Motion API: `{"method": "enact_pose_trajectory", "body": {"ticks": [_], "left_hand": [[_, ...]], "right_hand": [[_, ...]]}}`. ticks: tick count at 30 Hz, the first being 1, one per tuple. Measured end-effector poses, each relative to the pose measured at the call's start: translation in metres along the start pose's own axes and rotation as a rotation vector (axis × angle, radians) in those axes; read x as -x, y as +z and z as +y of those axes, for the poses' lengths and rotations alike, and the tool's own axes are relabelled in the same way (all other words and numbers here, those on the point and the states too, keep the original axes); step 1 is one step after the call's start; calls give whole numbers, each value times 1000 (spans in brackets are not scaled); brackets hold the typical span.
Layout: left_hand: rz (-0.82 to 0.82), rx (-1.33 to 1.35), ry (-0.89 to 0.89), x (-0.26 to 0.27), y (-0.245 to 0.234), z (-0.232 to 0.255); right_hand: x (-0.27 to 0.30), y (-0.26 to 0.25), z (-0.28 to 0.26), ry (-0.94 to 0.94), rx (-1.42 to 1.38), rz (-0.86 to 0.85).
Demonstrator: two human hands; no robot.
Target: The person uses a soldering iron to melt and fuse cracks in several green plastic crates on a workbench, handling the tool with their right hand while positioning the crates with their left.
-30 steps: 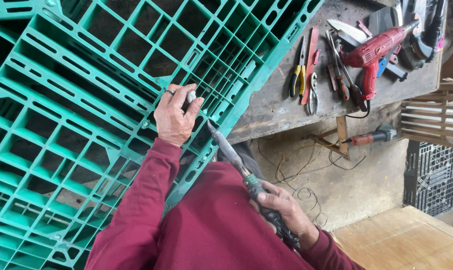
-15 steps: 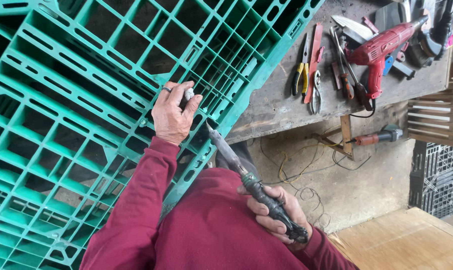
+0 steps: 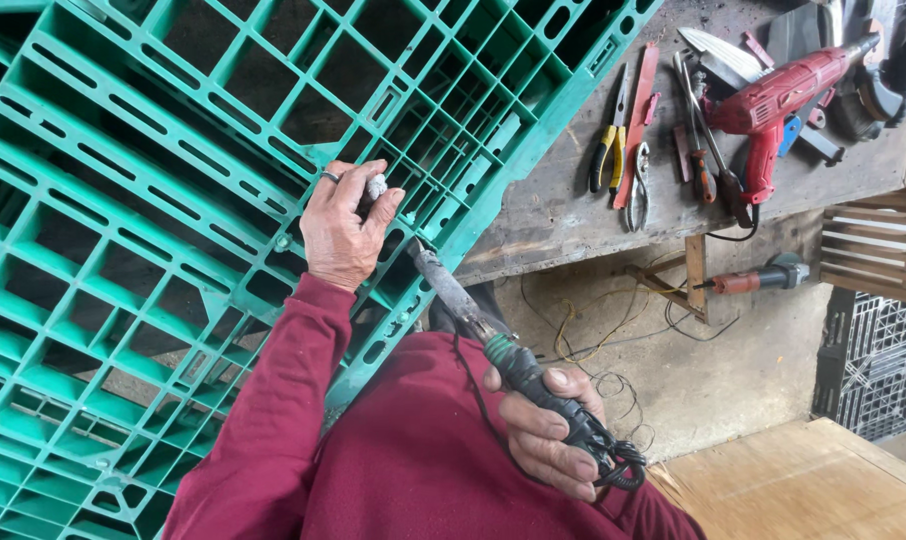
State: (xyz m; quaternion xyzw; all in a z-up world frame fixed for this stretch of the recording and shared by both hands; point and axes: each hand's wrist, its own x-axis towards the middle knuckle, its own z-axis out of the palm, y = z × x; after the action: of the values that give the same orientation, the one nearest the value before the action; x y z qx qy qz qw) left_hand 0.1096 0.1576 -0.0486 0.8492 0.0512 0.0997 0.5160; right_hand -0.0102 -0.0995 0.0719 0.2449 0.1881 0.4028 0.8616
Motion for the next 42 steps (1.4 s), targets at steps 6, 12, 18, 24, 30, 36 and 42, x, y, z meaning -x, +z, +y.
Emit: {"method": "enact_pose_trajectory", "body": {"ticks": [6, 12, 18, 24, 30, 36, 42], "left_hand": [[14, -39, 6, -2, 0, 1], [31, -19, -21, -3, -1, 2], [55, -11, -73, -5, 1, 5], [95, 38, -102, -3, 3, 1], [154, 182, -115, -3, 4, -5], [190, 229, -107, 1, 5, -8], [186, 199, -103, 2, 5, -8]], "right_hand": [[-1, 11, -13, 37, -6, 4], [-3, 22, -30, 106, -35, 29], [-1, 43, -54, 184, -35, 154], [23, 93, -87, 355, 1197, 651], [-2, 107, -92, 493, 2306, 1072], [-10, 98, -74, 525, 2370, 1148], [-15, 96, -77, 470, 2480, 878]]}}
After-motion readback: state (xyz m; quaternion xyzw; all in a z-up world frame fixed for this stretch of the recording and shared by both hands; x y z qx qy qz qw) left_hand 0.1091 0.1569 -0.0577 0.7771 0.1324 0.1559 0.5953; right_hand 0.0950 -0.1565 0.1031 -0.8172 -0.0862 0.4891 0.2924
